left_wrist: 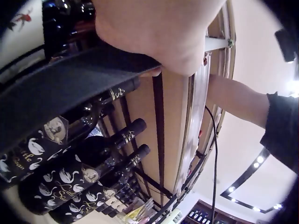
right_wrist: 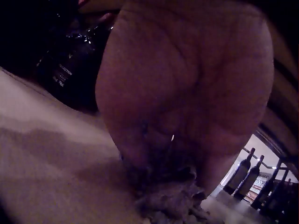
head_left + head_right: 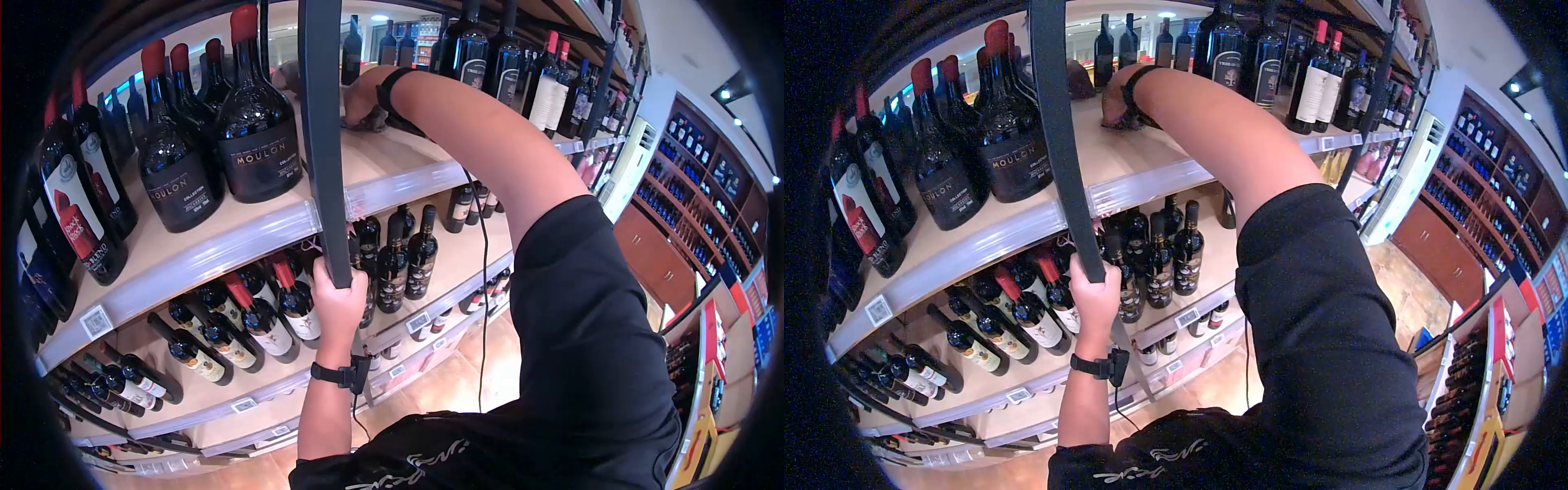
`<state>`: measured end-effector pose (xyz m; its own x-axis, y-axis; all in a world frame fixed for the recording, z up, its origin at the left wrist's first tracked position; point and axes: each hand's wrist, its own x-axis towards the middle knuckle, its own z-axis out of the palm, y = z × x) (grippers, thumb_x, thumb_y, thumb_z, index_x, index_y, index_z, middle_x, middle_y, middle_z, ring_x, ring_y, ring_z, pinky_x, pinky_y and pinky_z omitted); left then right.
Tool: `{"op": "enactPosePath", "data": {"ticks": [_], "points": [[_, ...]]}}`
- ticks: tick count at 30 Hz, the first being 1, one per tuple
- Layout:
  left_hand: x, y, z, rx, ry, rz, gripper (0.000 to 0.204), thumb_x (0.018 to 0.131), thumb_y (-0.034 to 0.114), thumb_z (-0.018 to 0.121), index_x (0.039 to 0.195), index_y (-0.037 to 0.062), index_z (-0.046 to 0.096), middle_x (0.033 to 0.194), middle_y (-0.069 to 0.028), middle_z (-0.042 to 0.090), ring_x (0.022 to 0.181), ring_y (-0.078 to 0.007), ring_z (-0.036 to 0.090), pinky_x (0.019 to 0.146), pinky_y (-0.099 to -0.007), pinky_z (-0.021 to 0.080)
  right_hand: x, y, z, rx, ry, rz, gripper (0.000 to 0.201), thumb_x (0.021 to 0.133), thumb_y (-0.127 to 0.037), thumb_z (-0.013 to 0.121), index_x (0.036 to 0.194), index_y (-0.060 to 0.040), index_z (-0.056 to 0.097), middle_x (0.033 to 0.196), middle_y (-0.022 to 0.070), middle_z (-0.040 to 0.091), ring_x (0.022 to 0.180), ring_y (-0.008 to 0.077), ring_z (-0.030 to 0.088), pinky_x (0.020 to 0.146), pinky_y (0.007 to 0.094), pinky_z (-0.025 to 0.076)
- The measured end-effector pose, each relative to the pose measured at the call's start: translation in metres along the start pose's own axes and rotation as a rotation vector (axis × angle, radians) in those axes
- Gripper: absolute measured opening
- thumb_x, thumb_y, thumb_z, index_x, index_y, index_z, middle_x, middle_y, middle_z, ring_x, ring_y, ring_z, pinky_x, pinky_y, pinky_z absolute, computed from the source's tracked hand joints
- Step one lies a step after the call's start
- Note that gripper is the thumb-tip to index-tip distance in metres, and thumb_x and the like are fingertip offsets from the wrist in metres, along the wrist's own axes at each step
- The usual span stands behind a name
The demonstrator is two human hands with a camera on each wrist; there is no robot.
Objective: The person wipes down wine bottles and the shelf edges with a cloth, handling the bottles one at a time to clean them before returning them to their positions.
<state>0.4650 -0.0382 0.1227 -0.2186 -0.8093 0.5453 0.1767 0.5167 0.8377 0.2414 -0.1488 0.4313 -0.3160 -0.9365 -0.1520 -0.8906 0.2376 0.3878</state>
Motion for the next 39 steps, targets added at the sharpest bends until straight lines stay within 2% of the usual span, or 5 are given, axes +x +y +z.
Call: {"op": "enactPosePath", "data": {"ticks": [5, 8, 14, 22, 39], "points": [[0.000, 0.001, 0.001, 0.027, 0.007, 0.028, 0.026, 0.084, 0.007, 0.070, 0.106, 0.0020, 0.056, 0.077, -0.0069, 0.063, 0.069, -0.0182, 0.062, 0.069, -0.0353, 0.053, -0.028, -0.001, 0.001, -0.021, -0.031, 0.013, 0.051, 0.092, -0.044, 0.062, 0.131, -0.0133, 0.073, 0.129, 0.0105, 0.072, 0.115, 0.0286, 0.068, 0.098, 0.0463, 0.051], [0.000, 0.001, 0.001, 0.034, 0.018, 0.046, 0.025, 0.087, 0.007, 0.069, 0.108, 0.0017, 0.056, 0.077, -0.0019, 0.061, 0.069, -0.0100, 0.057, 0.067, -0.0302, 0.051, 0.058, 0.048, 0.028, -0.164, -0.103, -0.221, 0.052, 0.093, -0.042, 0.060, 0.133, -0.0113, 0.071, 0.134, 0.0111, 0.070, 0.119, 0.0305, 0.066, 0.099, 0.0472, 0.051], [0.000, 0.000, 0.001, 0.036, 0.017, 0.036, 0.027, 0.087, 0.009, 0.069, 0.108, 0.0012, 0.056, 0.078, -0.0021, 0.062, 0.069, -0.0102, 0.057, 0.068, -0.0308, 0.052, -0.071, 0.000, 0.013, 0.062, -0.033, -0.080, 0.051, 0.096, -0.038, 0.055, 0.131, -0.0037, 0.070, 0.135, 0.0147, 0.069, 0.118, 0.0326, 0.067, 0.100, 0.0475, 0.051], [-0.002, 0.008, 0.001, 0.072, 0.023, -0.011, 0.026, 0.086, 0.011, 0.069, 0.106, 0.0017, 0.056, 0.079, -0.0057, 0.064, 0.072, -0.0149, 0.062, 0.073, -0.0344, 0.054, -0.114, 0.002, 0.025, 0.096, 0.001, -0.161, 0.040, 0.095, -0.019, 0.049, 0.118, 0.0051, 0.070, 0.121, 0.0172, 0.071, 0.104, 0.0314, 0.068, 0.081, 0.0427, 0.058], [-0.002, 0.009, 0.001, 0.076, 0.019, 0.041, 0.023, 0.088, 0.010, 0.068, 0.104, 0.0015, 0.055, 0.078, -0.0060, 0.063, 0.071, -0.0145, 0.060, 0.071, -0.0333, 0.053, -0.158, 0.009, 0.051, 0.320, 0.139, -0.234, 0.050, 0.089, -0.014, 0.057, 0.137, -0.0068, 0.067, 0.125, 0.0164, 0.072, 0.112, 0.0300, 0.068, 0.095, 0.0398, 0.054]]}}
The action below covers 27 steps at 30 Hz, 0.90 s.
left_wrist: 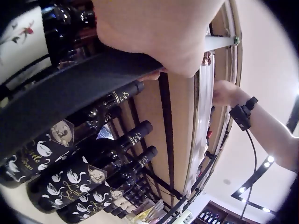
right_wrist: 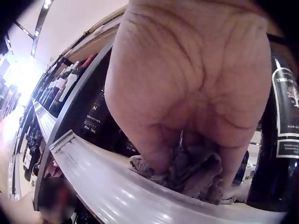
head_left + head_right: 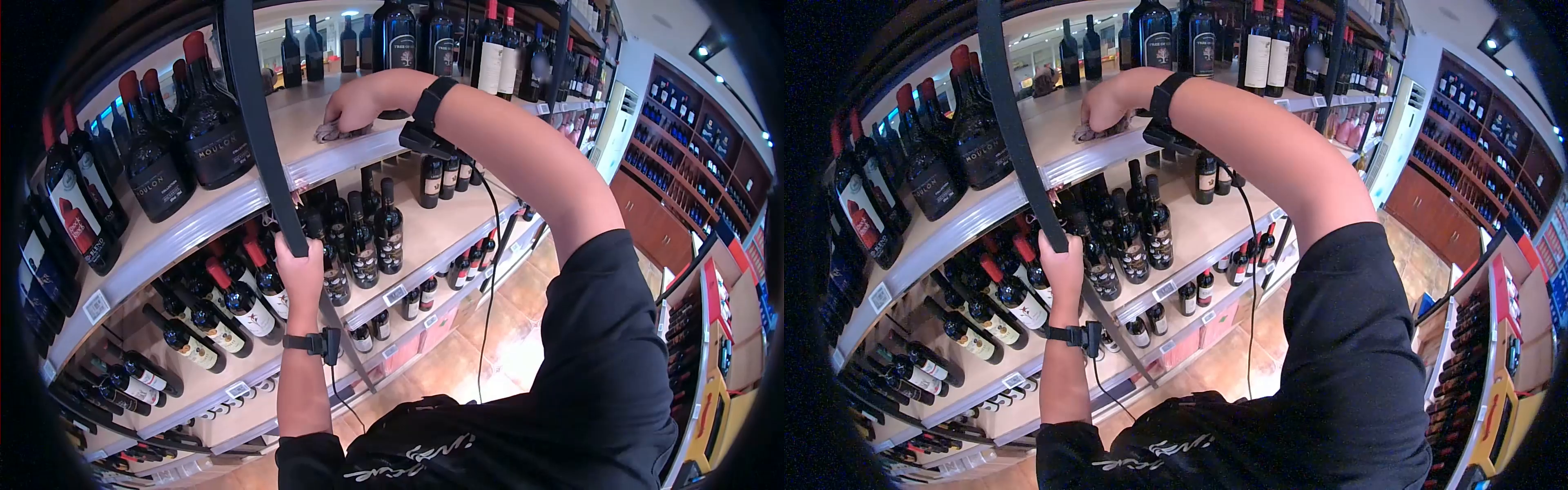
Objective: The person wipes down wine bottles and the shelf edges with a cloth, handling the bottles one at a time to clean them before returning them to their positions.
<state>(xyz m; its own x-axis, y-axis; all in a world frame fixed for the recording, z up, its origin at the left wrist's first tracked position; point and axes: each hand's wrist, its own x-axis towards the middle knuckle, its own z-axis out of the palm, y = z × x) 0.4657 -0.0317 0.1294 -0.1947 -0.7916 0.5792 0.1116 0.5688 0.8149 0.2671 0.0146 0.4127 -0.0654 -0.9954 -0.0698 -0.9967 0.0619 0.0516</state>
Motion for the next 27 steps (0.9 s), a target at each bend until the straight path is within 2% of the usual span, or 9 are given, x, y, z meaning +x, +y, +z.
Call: {"op": "enactPosePath", "data": {"ticks": [4, 10, 11, 14, 17, 18, 20, 22, 27], "points": [[0.000, 0.001, 0.001, 0.029, 0.020, -0.002, 0.024, 0.088, 0.011, 0.069, 0.105, 0.0013, 0.055, 0.078, -0.0066, 0.063, 0.070, -0.0153, 0.060, 0.071, -0.0337, 0.052, -0.012, -0.003, 0.000, 0.067, 0.013, -0.025, 0.050, 0.088, -0.013, 0.058, 0.137, -0.0052, 0.067, 0.123, 0.0163, 0.072, 0.111, 0.0282, 0.068, 0.092, 0.0396, 0.055], [-0.001, -0.003, 0.005, 0.014, 0.040, -0.015, 0.026, 0.088, 0.011, 0.069, 0.109, 0.0011, 0.056, 0.079, -0.0075, 0.064, 0.072, -0.0159, 0.062, 0.072, -0.0348, 0.053, -0.013, -0.003, 0.002, 0.288, 0.005, 0.030, 0.051, 0.087, -0.014, 0.062, 0.137, -0.0067, 0.067, 0.117, 0.0127, 0.072, 0.100, 0.0245, 0.069, 0.086, 0.0389, 0.056], [-0.002, -0.003, 0.005, -0.005, 0.042, 0.006, 0.029, 0.088, 0.012, 0.069, 0.111, 0.0012, 0.057, 0.080, -0.0080, 0.064, 0.073, -0.0165, 0.063, 0.072, -0.0359, 0.053, -0.013, -0.004, 0.002, 0.218, 0.032, 0.003, 0.045, 0.092, -0.013, 0.063, 0.136, -0.0034, 0.066, 0.115, 0.0105, 0.073, 0.097, 0.0216, 0.069, 0.088, 0.0360, 0.056], [0.002, -0.013, 0.005, 0.022, 0.052, 0.044, 0.031, 0.089, 0.014, 0.070, 0.114, 0.0011, 0.057, 0.081, -0.0079, 0.065, 0.073, -0.0170, 0.063, 0.073, -0.0365, 0.053, -0.008, -0.011, 0.023, 0.926, 0.244, -0.410, 0.037, 0.100, -0.012, 0.062, 0.134, -0.0004, 0.064, 0.119, 0.0089, 0.071, 0.101, 0.0184, 0.068, 0.092, 0.0335, 0.055], [-0.001, -0.003, 0.003, -0.001, 0.022, 0.025, 0.029, 0.089, 0.015, 0.069, 0.111, 0.0011, 0.056, 0.080, -0.0074, 0.064, 0.073, -0.0171, 0.062, 0.072, -0.0368, 0.053, -0.043, -0.038, 0.031, 1.503, 0.541, -0.590, 0.034, 0.104, -0.012, 0.061, 0.135, 0.0003, 0.060, 0.126, 0.0077, 0.067, 0.111, 0.0161, 0.066, 0.099, 0.0324, 0.053], [-0.003, 0.000, 0.001, -0.009, 0.018, 0.019, 0.029, 0.089, 0.015, 0.069, 0.111, 0.0011, 0.056, 0.080, -0.0074, 0.063, 0.073, -0.0171, 0.062, 0.072, -0.0368, 0.053, -0.070, -0.053, 0.035, 1.639, 0.647, -0.544, 0.039, 0.105, -0.010, 0.056, 0.142, 0.0016, 0.054, 0.130, 0.0134, 0.066, 0.121, 0.0227, 0.064, 0.106, 0.0376, 0.051], [-0.004, 0.004, 0.001, -0.026, 0.031, 0.036, 0.027, 0.089, 0.014, 0.069, 0.109, 0.0011, 0.056, 0.079, -0.0071, 0.063, 0.072, -0.0169, 0.061, 0.072, -0.0367, 0.052, -0.091, -0.049, 0.059, 1.874, 0.636, -0.798, 0.038, 0.107, -0.009, 0.051, 0.143, 0.0018, 0.051, 0.137, 0.0139, 0.062, 0.126, 0.0243, 0.062, 0.112, 0.0408, 0.049], [-0.005, 0.008, 0.001, -0.009, 0.027, 0.017, 0.027, 0.089, 0.014, 0.069, 0.109, 0.0011, 0.056, 0.078, -0.0067, 0.062, 0.072, -0.0166, 0.061, 0.072, -0.0366, 0.052, -0.112, -0.047, 0.094, 2.002, 0.702, -0.816, 0.039, 0.108, -0.009, 0.047, 0.145, 0.0020, 0.047, 0.142, 0.0154, 0.059, 0.130, 0.0265, 0.060, 0.113, 0.0429, 0.049], [-0.001, -0.005, 0.006, 0.023, 0.074, 0.055, 0.024, 0.090, 0.011, 0.067, 0.108, 0.0011, 0.055, 0.082, -0.0058, 0.061, 0.073, -0.0150, 0.059, 0.073, -0.0345, 0.052, -0.145, -0.038, 0.193, 2.298, 0.630, -0.846, 0.041, 0.108, -0.011, 0.047, 0.148, -0.0006, 0.045, 0.144, 0.0152, 0.058, 0.133, 0.0267, 0.059, 0.114, 0.0437, 0.048]]}}
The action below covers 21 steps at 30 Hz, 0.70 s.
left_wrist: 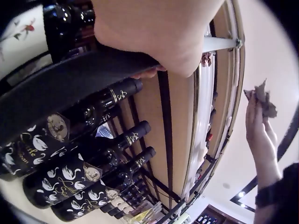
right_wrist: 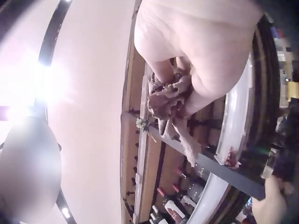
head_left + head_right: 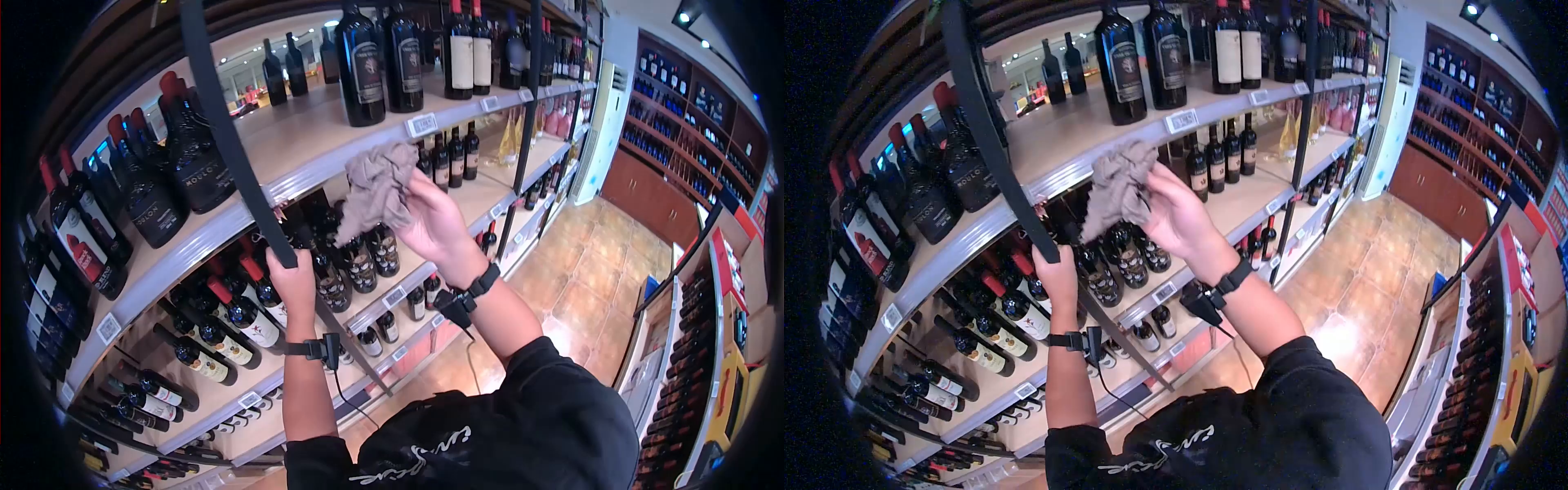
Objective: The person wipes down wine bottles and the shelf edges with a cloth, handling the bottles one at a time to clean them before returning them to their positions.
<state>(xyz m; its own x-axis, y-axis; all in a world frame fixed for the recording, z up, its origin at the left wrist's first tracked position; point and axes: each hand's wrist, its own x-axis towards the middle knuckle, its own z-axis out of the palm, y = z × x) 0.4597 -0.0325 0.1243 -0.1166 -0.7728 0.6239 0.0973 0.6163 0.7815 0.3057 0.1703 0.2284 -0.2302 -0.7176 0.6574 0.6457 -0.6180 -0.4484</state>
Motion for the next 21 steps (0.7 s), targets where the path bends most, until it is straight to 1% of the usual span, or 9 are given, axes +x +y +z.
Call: {"op": "enactPosePath", "data": {"ticks": [1, 2, 3, 7, 9, 11, 14, 17, 21], "points": [[0.000, -0.001, 0.002, -0.014, -0.003, 0.000, 0.024, 0.090, 0.011, 0.067, 0.108, 0.0012, 0.055, 0.083, -0.0053, 0.060, 0.074, -0.0147, 0.059, 0.073, -0.0339, 0.051, -0.017, 0.003, -0.012, 0.029, 0.023, -0.001, 0.041, 0.108, -0.011, 0.047, 0.148, -0.0011, 0.045, 0.145, 0.0149, 0.058, 0.133, 0.0266, 0.059, 0.114, 0.0438, 0.048], [-0.001, -0.002, 0.001, -0.063, -0.037, -0.063, 0.023, 0.090, 0.010, 0.067, 0.108, 0.0019, 0.055, 0.085, -0.0032, 0.058, 0.075, -0.0140, 0.057, 0.073, -0.0327, 0.050, -0.034, 0.008, -0.032, 0.165, -0.063, 0.028, 0.043, 0.108, -0.012, 0.047, 0.150, -0.0021, 0.043, 0.145, 0.0146, 0.058, 0.133, 0.0272, 0.059, 0.113, 0.0444, 0.048], [-0.001, 0.000, 0.000, -0.111, -0.066, -0.126, 0.022, 0.090, 0.009, 0.066, 0.108, 0.0025, 0.054, 0.088, -0.0012, 0.057, 0.076, -0.0134, 0.056, 0.073, -0.0315, 0.049, -0.059, 0.018, -0.044, 0.075, 0.218, 0.055, 0.044, 0.107, -0.013, 0.049, 0.150, -0.0026, 0.045, 0.146, 0.0151, 0.058, 0.133, 0.0280, 0.059, 0.114, 0.0447, 0.048], [0.004, -0.016, 0.003, -0.057, -0.037, -0.073, 0.026, 0.091, 0.008, 0.065, 0.114, 0.0014, 0.054, 0.089, -0.0012, 0.055, 0.076, -0.0114, 0.054, 0.072, -0.0297, 0.049, -0.145, 0.045, -0.076, 0.069, 0.370, 0.135, 0.042, 0.105, -0.017, 0.054, 0.145, -0.0034, 0.052, 0.140, 0.0132, 0.061, 0.132, 0.0260, 0.059, 0.115, 0.0436, 0.046], [0.003, -0.014, 0.004, -0.079, -0.047, -0.139, 0.027, 0.091, 0.007, 0.065, 0.116, 0.0010, 0.054, 0.090, -0.0012, 0.055, 0.078, -0.0114, 0.054, 0.073, -0.0292, 0.049, -0.201, 0.060, -0.107, 0.153, 0.646, 0.232, 0.042, 0.103, -0.016, 0.054, 0.142, -0.0018, 0.052, 0.136, 0.0122, 0.063, 0.126, 0.0264, 0.062, 0.110, 0.0427, 0.050], [0.002, -0.005, 0.002, -0.122, -0.081, -0.260, 0.028, 0.092, 0.007, 0.065, 0.117, 0.0008, 0.054, 0.091, -0.0012, 0.055, 0.080, -0.0116, 0.055, 0.075, -0.0291, 0.049, -0.257, 0.063, -0.120, 0.060, 0.883, 0.432, 0.044, 0.102, -0.016, 0.052, 0.144, -0.0037, 0.050, 0.137, 0.0147, 0.061, 0.126, 0.0309, 0.063, 0.110, 0.0440, 0.051], [0.004, -0.022, 0.002, -0.111, -0.058, -0.171, 0.028, 0.092, 0.007, 0.064, 0.117, 0.0008, 0.054, 0.091, -0.0007, 0.055, 0.080, -0.0114, 0.055, 0.073, -0.0286, 0.049, -0.290, 0.078, -0.133, 0.203, 0.725, 0.358, 0.040, 0.102, -0.015, 0.052, 0.139, -0.0019, 0.053, 0.135, 0.0164, 0.062, 0.125, 0.0309, 0.064, 0.106, 0.0426, 0.054], [0.004, -0.025, 0.004, -0.111, -0.049, -0.149, 0.028, 0.093, 0.006, 0.063, 0.118, 0.0016, 0.052, 0.089, -0.0012, 0.055, 0.071, -0.0103, 0.055, 0.065, -0.0269, 0.049, -0.294, 0.076, -0.133, 0.205, 0.722, 0.314, 0.043, 0.100, -0.010, 0.052, 0.142, -0.0002, 0.051, 0.132, 0.0163, 0.064, 0.118, 0.0275, 0.067, 0.104, 0.0415, 0.055], [0.001, -0.011, 0.005, -0.154, -0.056, -0.159, 0.025, 0.093, 0.004, 0.062, 0.115, 0.0035, 0.050, 0.085, -0.0022, 0.055, 0.063, -0.0092, 0.055, 0.055, -0.0255, 0.047, -0.284, 0.080, -0.138, 0.063, 0.709, 0.303, 0.045, 0.099, -0.007, 0.051, 0.143, 0.0011, 0.050, 0.132, 0.0170, 0.063, 0.119, 0.0286, 0.066, 0.105, 0.0429, 0.055]]}}
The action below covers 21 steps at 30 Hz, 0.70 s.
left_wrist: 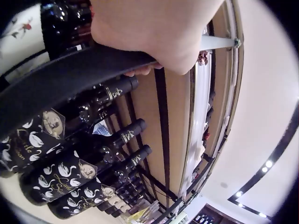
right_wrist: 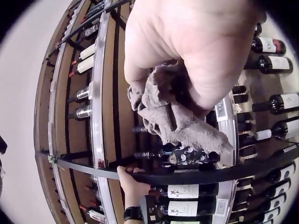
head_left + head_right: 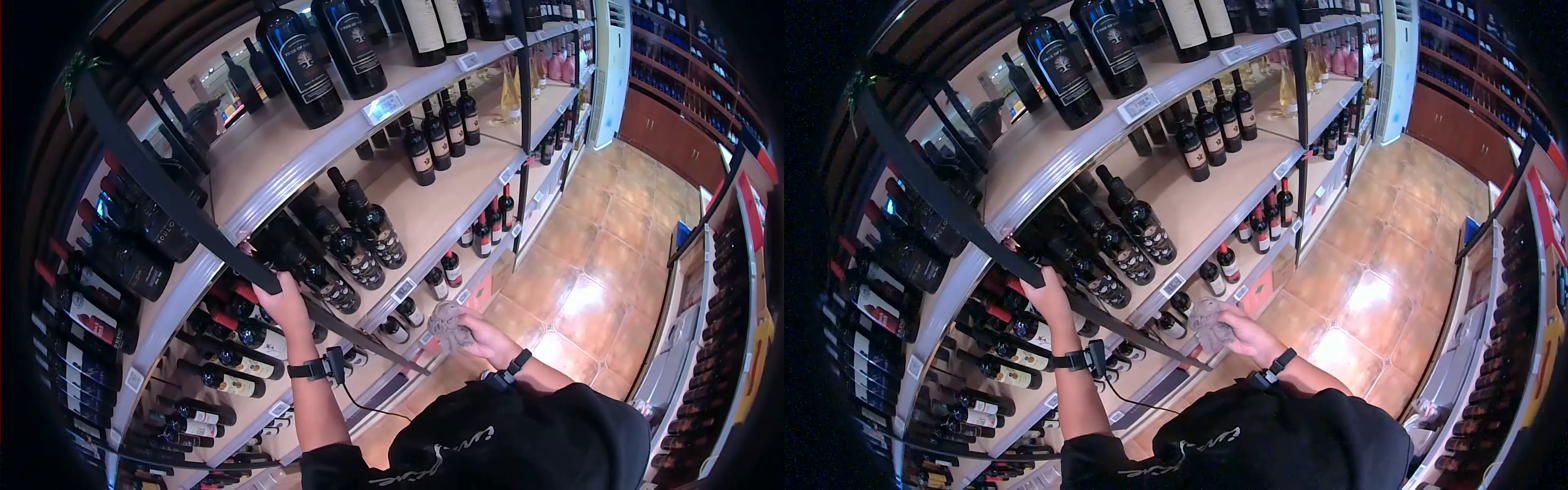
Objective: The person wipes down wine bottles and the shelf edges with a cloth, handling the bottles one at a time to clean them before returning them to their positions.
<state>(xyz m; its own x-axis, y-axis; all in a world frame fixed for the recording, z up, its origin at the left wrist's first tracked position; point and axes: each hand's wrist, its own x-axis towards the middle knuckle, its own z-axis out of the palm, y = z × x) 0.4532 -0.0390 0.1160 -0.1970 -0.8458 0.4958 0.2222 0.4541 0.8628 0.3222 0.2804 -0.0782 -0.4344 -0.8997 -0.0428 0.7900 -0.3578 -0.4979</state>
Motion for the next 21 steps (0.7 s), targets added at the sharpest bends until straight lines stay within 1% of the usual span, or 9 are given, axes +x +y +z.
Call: {"op": "enactPosePath", "data": {"ticks": [2, 5, 8, 9, 12, 13, 16, 19, 21], "points": [[0.001, 0.000, -0.001, -0.015, -0.008, 0.009, 0.022, 0.093, 0.004, 0.061, 0.112, 0.0038, 0.049, 0.085, -0.0022, 0.055, 0.063, -0.0093, 0.054, 0.055, -0.0259, 0.046, 0.008, 0.001, 0.002, -0.044, -0.082, -0.004, 0.046, 0.098, -0.006, 0.051, 0.144, 0.0011, 0.050, 0.133, 0.0175, 0.063, 0.120, 0.0293, 0.066, 0.105, 0.0435, 0.055], [0.001, 0.000, 0.001, -0.028, 0.021, -0.004, 0.021, 0.093, 0.003, 0.060, 0.110, 0.0043, 0.049, 0.082, -0.0022, 0.054, 0.061, -0.0094, 0.053, 0.054, -0.0260, 0.046, 0.006, -0.002, 0.020, -0.031, -0.023, 0.050, 0.046, 0.097, -0.004, 0.052, 0.143, 0.0003, 0.049, 0.135, 0.0175, 0.062, 0.119, 0.0291, 0.066, 0.104, 0.0445, 0.056], [0.000, 0.000, 0.002, -0.043, 0.023, 0.020, 0.020, 0.092, 0.002, 0.060, 0.109, 0.0041, 0.048, 0.080, -0.0023, 0.053, 0.060, -0.0100, 0.052, 0.053, -0.0260, 0.045, 0.011, 0.017, -0.015, 0.036, -0.128, 0.111, 0.045, 0.096, -0.003, 0.052, 0.142, -0.0008, 0.048, 0.137, 0.0171, 0.060, 0.120, 0.0295, 0.065, 0.104, 0.0461, 0.056], [-0.001, 0.001, 0.003, -0.024, 0.045, 0.015, 0.020, 0.093, 0.002, 0.060, 0.109, 0.0040, 0.048, 0.080, -0.0024, 0.054, 0.060, -0.0101, 0.052, 0.053, -0.0260, 0.045, 0.010, 0.017, -0.018, 0.046, -0.159, 0.164, 0.044, 0.097, -0.002, 0.053, 0.140, -0.0015, 0.046, 0.139, 0.0167, 0.059, 0.122, 0.0297, 0.064, 0.107, 0.0463, 0.054], [-0.003, 0.006, 0.007, 0.017, 0.099, -0.004, 0.019, 0.093, 0.002, 0.060, 0.108, 0.0036, 0.048, 0.080, -0.0027, 0.055, 0.059, -0.0104, 0.053, 0.053, -0.0260, 0.045, -0.005, 0.015, -0.024, 0.007, -0.013, 0.225, 0.049, 0.093, -0.001, 0.051, 0.141, 0.0008, 0.046, 0.137, 0.0199, 0.059, 0.128, 0.0349, 0.061, 0.111, 0.0485, 0.050], [-0.004, 0.009, 0.008, 0.020, 0.108, -0.007, 0.019, 0.094, 0.002, 0.060, 0.108, 0.0035, 0.048, 0.080, -0.0029, 0.055, 0.059, -0.0105, 0.053, 0.053, -0.0260, 0.045, -0.010, 0.012, -0.024, 0.002, 0.034, 0.244, 0.052, 0.092, 0.000, 0.052, 0.144, 0.0008, 0.044, 0.140, 0.0206, 0.057, 0.131, 0.0357, 0.059, 0.112, 0.0487, 0.049], [-0.004, 0.001, 0.006, 0.001, 0.138, 0.001, 0.020, 0.094, 0.003, 0.062, 0.111, 0.0029, 0.051, 0.081, -0.0015, 0.056, 0.061, -0.0088, 0.053, 0.054, -0.0254, 0.045, -0.017, -0.007, -0.028, 0.034, -0.078, 0.291, 0.047, 0.098, -0.007, 0.055, 0.144, -0.0011, 0.045, 0.141, 0.0186, 0.058, 0.129, 0.0309, 0.059, 0.110, 0.0467, 0.050], [0.002, -0.015, 0.000, 0.033, 0.189, 0.022, 0.023, 0.093, 0.004, 0.064, 0.114, 0.0026, 0.054, 0.083, 0.0007, 0.055, 0.064, -0.0069, 0.052, 0.056, -0.0248, 0.045, -0.020, -0.029, -0.038, -0.028, -0.008, 0.389, 0.048, 0.101, -0.017, 0.052, 0.145, -0.0014, 0.047, 0.140, 0.0183, 0.059, 0.129, 0.0316, 0.059, 0.110, 0.0480, 0.048], [0.001, -0.019, -0.002, 0.055, 0.207, 0.044, 0.021, 0.093, 0.005, 0.064, 0.111, 0.0028, 0.055, 0.083, 0.0007, 0.055, 0.064, -0.0069, 0.052, 0.056, -0.0251, 0.045, -0.015, -0.027, -0.057, 0.087, 0.016, 0.411, 0.049, 0.102, -0.026, 0.049, 0.145, -0.0019, 0.050, 0.140, 0.0174, 0.061, 0.128, 0.0324, 0.060, 0.110, 0.0499, 0.047]]}}
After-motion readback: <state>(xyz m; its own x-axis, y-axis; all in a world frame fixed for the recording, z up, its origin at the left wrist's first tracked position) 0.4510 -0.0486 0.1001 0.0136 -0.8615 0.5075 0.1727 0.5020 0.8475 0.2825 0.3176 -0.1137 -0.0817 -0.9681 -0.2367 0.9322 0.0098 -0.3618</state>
